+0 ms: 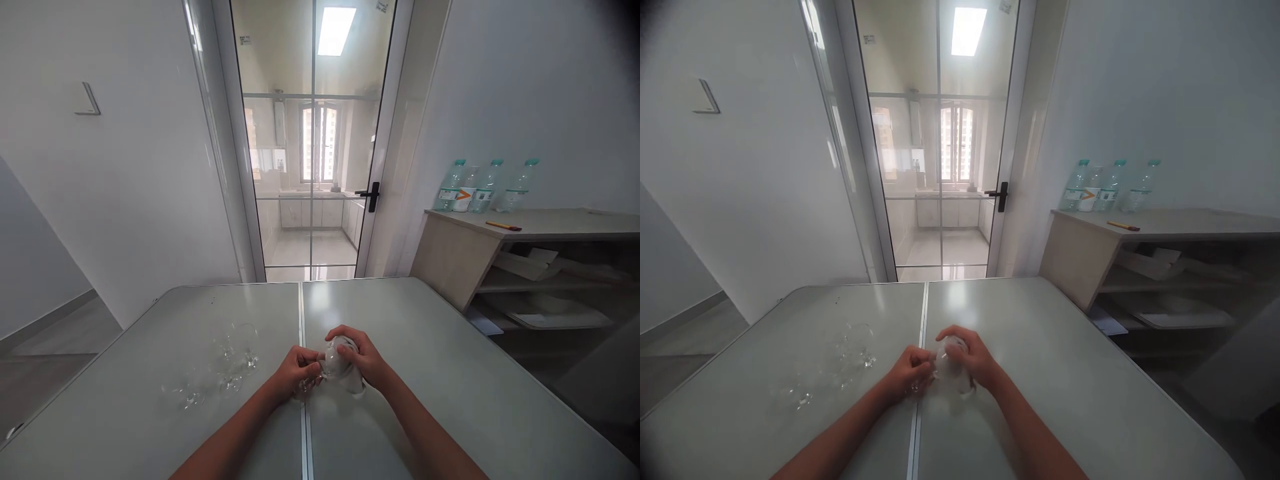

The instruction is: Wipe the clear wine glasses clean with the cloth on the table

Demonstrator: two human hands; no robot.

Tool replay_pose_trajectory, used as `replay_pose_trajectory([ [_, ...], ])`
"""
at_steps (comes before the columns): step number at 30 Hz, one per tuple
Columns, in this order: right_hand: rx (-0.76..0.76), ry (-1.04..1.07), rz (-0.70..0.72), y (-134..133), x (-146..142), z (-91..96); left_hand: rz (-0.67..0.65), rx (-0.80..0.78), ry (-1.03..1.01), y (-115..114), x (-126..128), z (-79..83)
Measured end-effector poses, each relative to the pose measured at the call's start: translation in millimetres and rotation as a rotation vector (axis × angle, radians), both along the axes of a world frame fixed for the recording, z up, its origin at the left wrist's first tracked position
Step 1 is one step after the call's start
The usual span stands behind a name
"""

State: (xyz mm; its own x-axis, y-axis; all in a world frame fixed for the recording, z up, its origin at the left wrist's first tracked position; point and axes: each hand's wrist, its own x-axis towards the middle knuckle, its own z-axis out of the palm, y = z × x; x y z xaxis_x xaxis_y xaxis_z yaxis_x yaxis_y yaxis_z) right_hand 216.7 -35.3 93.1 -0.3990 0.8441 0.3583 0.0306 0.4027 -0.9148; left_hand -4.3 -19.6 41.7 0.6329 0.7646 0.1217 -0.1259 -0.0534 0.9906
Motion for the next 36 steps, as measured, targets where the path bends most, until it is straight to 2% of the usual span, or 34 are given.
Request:
replay_pose_trajectory([
  [6, 0.200, -0.212, -0.185, 1, 2, -4.9, 0.066, 0.020, -0.051, -1, 0, 8.6],
  [9, 0.264, -0.353, -0.175, -3, 2, 1.7, 0.116, 0.116, -0.037, -4, 2, 13.4],
  [12, 0.247, -0.461, -0.097, -7, 0, 8.7, 0.156, 0.236, 0.032, -8, 4, 14.5],
  [15, 0.183, -0.378, -0.013, -7, 2, 9.5, 0.147, 0.244, 0.077, -11, 5, 12.9],
  [18, 0.149, -0.231, -0.014, -3, 8, 3.9, 0.061, 0.114, 0.029, -11, 6, 10.3],
  [21, 0.226, -0.195, -0.087, 0, 11, -1.5, -0.002, 0.032, -0.014, -8, 6, 6.1],
  [24, 0.318, -0.233, -0.215, 0, 9, -3.2, 0.035, 0.013, -0.030, -5, 5, 1.7],
  [26, 0.316, -0.251, -0.283, 0, 5, -3.1, 0.051, 0.024, -0.025, -4, 6, 0.4],
  [28, 0.276, -0.279, -0.281, 0, 2, -3.4, 0.052, 0.051, -0.019, -4, 6, 1.1],
  [32, 0.176, -0.287, -0.154, -1, -4, -6.8, 0.065, 0.086, -0.017, -6, 7, 5.1],
  [34, 0.111, -0.161, -0.155, 0, -4, -8.5, 0.064, 0.072, -0.023, -6, 6, 5.2],
  [36, 0.018, 0.072, -0.230, 1, -1, -8.8, 0.078, 0.051, -0.039, -3, 5, 2.2],
])
